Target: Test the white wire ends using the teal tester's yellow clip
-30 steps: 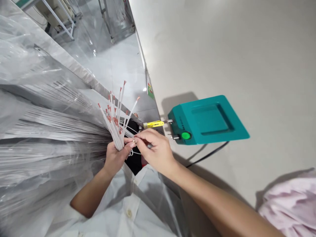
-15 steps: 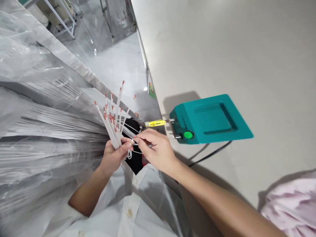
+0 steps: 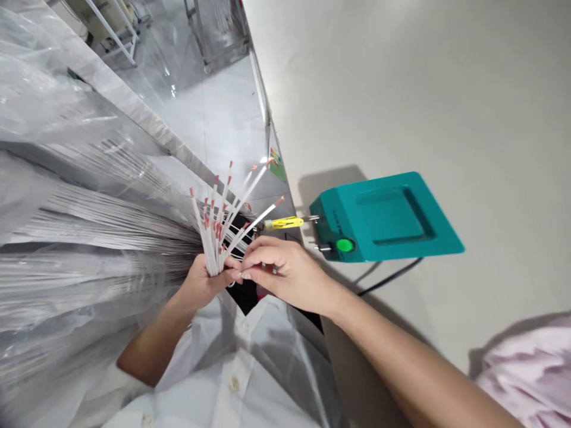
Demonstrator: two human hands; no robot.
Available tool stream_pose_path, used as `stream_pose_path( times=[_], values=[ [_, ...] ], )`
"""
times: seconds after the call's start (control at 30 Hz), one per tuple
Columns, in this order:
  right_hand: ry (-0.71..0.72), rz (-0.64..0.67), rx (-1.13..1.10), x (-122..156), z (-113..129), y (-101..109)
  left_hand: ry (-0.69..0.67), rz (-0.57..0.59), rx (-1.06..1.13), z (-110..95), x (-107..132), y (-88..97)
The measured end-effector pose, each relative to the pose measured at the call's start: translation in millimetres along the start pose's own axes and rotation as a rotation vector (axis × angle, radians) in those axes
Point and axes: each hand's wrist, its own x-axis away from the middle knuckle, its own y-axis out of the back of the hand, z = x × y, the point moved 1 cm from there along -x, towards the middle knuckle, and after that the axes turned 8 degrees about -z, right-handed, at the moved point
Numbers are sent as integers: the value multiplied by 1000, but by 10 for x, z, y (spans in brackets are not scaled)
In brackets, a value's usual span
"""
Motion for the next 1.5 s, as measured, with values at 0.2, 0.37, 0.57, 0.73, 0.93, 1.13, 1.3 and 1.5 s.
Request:
stream_pose_path(
  times=[0.2,0.37,0.57,0.73,0.93,1.13,1.3,1.5],
  values=[
    [-178,-117,-361,15,-8,-132,156,45,304,136,-12,10],
    [-368,-222,-575,80,-114,-322,183,16,510,174,-26,-83],
    [-428,-276,-725,120,-164,-397,227,-19,626,238,-46,-178],
    [-402,-275,-689,110,-171,-385,217,-2,672,277,-56,-207],
    [-329,-408,-448,94,-166,-348,162,-51,654,293,-52,-199],
    [-234,-443,-288,95,-135,-240,146,-98,605,272,-43,-173],
    [-140,-401,-212,74,-72,-218,156,-65,540,285,-10,-163],
    [-368,-418,-306,88,-105,-291,117,-178,531,317,5,-207]
  ],
)
